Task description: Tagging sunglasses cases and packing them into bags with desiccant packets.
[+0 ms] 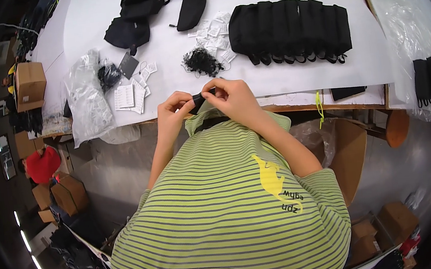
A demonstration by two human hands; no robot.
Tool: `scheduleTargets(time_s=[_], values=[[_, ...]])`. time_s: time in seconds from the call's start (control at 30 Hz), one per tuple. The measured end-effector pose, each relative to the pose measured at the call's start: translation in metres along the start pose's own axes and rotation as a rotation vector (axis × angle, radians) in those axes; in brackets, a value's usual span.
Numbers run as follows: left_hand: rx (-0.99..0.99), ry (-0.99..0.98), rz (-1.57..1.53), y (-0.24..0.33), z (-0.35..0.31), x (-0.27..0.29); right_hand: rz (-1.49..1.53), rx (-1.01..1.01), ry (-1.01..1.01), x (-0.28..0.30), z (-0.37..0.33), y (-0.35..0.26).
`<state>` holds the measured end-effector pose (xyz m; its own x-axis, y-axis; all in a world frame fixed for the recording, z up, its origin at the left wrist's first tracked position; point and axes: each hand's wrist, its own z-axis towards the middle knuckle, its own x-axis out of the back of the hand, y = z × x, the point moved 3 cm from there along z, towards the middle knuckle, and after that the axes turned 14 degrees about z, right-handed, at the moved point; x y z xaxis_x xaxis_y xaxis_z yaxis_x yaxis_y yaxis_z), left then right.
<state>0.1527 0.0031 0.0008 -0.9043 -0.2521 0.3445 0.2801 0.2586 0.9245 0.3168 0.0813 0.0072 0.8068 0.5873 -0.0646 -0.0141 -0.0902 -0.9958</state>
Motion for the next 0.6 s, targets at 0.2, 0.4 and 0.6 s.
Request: scheduleTargets(time_s=[0.2, 0.4, 0.6], values=[[0.133, -0.016, 0.036, -0.010, -0.008, -0.006, -0.028, -0.019, -0.079, -0.002, 0.001, 0.006], [0.096, 0.001, 0.058, 0.005, -0.011, -0.006, -0.091, -0.006, -0.128, -0.006, -0.003, 0.007], [-0.005, 0.056, 0.130, 0.013, -0.011, -0.007, -0.043, -0.048, -0.098, -0.008, -0.004, 0.007]])
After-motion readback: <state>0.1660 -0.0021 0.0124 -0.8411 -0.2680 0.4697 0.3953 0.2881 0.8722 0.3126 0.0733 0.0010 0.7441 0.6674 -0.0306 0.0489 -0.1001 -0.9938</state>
